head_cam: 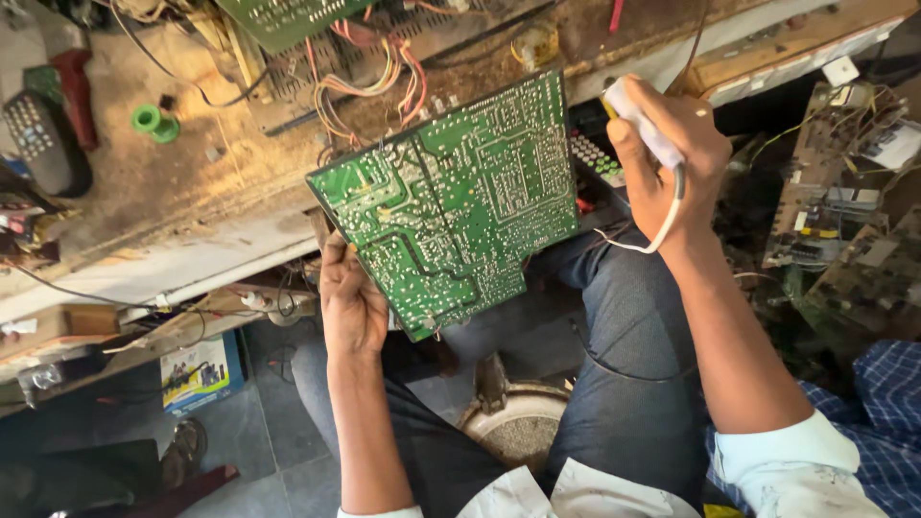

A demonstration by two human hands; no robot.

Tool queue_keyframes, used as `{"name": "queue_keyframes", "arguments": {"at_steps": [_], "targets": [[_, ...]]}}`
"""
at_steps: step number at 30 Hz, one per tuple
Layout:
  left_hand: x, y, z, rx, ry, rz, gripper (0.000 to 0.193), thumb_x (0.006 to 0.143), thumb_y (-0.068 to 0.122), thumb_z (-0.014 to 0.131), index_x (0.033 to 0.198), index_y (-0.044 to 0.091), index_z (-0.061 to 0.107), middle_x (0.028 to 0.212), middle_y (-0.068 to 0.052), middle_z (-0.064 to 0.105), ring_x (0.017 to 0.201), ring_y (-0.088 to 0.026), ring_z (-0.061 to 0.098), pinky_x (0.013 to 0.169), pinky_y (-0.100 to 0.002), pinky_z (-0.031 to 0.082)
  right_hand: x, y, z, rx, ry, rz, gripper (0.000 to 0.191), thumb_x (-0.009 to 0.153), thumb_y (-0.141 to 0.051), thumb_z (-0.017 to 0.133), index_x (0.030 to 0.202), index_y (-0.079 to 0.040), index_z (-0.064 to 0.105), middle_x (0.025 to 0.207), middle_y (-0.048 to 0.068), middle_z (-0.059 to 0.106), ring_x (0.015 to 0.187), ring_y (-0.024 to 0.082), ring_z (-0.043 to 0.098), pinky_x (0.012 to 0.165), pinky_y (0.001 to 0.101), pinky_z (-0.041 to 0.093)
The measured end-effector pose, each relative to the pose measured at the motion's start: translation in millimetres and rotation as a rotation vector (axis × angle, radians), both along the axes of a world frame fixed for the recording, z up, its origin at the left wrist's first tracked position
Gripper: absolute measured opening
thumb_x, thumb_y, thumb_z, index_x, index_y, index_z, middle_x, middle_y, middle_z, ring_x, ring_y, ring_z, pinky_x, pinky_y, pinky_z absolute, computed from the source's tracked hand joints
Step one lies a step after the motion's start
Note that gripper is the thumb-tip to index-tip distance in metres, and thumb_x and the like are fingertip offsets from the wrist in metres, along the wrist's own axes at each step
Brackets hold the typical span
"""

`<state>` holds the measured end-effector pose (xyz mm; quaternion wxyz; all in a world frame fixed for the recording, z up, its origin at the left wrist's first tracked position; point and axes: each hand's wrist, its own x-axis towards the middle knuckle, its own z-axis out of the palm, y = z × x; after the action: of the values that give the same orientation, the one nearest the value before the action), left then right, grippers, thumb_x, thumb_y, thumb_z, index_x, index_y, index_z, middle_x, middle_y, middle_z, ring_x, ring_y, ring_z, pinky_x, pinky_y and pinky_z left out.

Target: The person sits on the floor with a large green circuit board on their lap, probes its solder side with a multimeter test lead while holding a remote-like device, then solders points on the board with a soldering iron. They then pick up a smaller yellow board and work on its underside with their hands.

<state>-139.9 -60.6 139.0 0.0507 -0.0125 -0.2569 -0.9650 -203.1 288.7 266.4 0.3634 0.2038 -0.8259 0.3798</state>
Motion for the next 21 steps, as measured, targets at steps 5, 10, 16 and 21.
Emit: {"name": "queue_keyframes", "arguments": {"at_steps": [5,10,16,21], "targets": [[3.6,5.4,6.9,-0.094,-0.047,0.053,0.042,0.098,-0.014,0.045,0.136,0.004,0.044,0.137,-0.016,0.06,0.125,-0.024,0.064,0.11,-0.037,0.054,-13.7,-3.8,3.4,0.043,0.06,0.028,0.028,0.119,-0.024,0.07,0.127,0.003,0.067,0.113,0.017,0.074,0.1,0.033,0.072,0.09,0.0418,0.056],[7.3,0.8,-0.2,-0.065,-0.031,0.082,0.044,0.097,-0.017,0.052,0.138,-0.001,0.049,0.135,-0.014,0.062,0.086,-0.01,0.056,0.067,-0.019,0.047,-31.5,6.8,-37.0,0.184,0.094,0.006,0.025,0.112,-0.02,0.066,0.125,0.002,0.066,0.112,0.019,0.071,0.098,0.034,0.068,0.087,0.0431,0.053],[4.7,-4.0,-3.2,-0.076,0.023,0.036,0.04,0.1,-0.018,0.046,0.135,0.0,0.048,0.13,-0.016,0.063,0.117,-0.023,0.066,0.102,-0.034,0.058,-3.5,45.2,-97.7,0.045,-0.054,-0.011,0.026,0.122,-0.016,0.047,0.111,0.003,0.06,0.107,0.015,0.064,0.095,0.026,0.064,0.086,0.0357,0.053],[6.0,-7.1,-1.6,-0.017,0.062,-0.001,0.037,0.103,-0.019,0.044,0.135,-0.001,0.049,0.133,-0.017,0.063,0.119,-0.023,0.066,0.099,-0.034,0.059,82.5,13.6,-89.8,0.103,-0.016,0.001,0.021,0.125,-0.003,0.05,0.116,0.01,0.063,0.104,0.02,0.072,0.088,0.031,0.071,0.08,0.0387,0.057]]}}
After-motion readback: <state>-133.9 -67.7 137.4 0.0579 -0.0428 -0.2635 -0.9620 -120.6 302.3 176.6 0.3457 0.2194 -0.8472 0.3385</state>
